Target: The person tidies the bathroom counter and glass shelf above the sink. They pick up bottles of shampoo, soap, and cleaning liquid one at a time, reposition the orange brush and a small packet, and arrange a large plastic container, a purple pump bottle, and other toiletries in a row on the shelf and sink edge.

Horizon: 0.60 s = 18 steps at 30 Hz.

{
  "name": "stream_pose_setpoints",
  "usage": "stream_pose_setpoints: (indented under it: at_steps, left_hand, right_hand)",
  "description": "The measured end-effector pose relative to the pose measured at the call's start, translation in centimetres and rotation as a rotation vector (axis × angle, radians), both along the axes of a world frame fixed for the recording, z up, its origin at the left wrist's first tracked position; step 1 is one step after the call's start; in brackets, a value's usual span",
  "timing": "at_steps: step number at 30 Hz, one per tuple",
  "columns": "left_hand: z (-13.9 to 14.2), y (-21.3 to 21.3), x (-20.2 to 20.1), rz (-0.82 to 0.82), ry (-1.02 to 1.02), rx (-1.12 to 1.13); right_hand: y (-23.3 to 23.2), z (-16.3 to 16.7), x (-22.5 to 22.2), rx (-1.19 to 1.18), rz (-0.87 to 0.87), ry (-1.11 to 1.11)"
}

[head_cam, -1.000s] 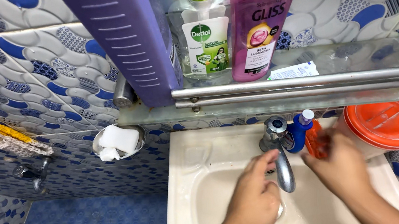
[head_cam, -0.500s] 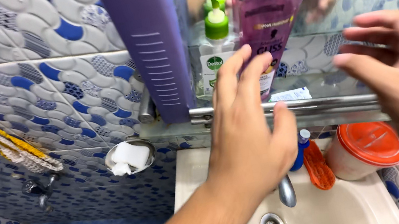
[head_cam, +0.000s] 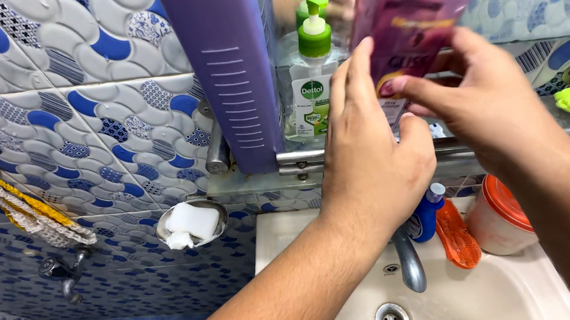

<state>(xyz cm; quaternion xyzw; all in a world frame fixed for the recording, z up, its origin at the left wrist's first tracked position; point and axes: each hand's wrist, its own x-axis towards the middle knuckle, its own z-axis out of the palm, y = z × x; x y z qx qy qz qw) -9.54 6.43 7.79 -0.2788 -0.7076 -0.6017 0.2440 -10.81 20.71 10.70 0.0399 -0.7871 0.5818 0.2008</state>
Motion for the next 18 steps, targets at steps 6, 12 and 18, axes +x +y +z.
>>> stream_pose_setpoints:
  at_steps: [6,12,18]
  left_hand:
    - [-0.1,-1.8,3.2,-0.151,0.219,0.065]
    - [-4.1,-4.5,8.8,-0.179,0.171,-0.018]
    - [-10.6,-6.4,8.8,-0.117,-0.066,-0.251]
  right_hand:
    - [1.2,1.4,5.7,0.245,-0.145,0.15]
    - [1.7,-5.6,12.0,0.231,-0.033,0.036]
    - [0.5,-13.7,11.5,0.284,0.125,-0.329]
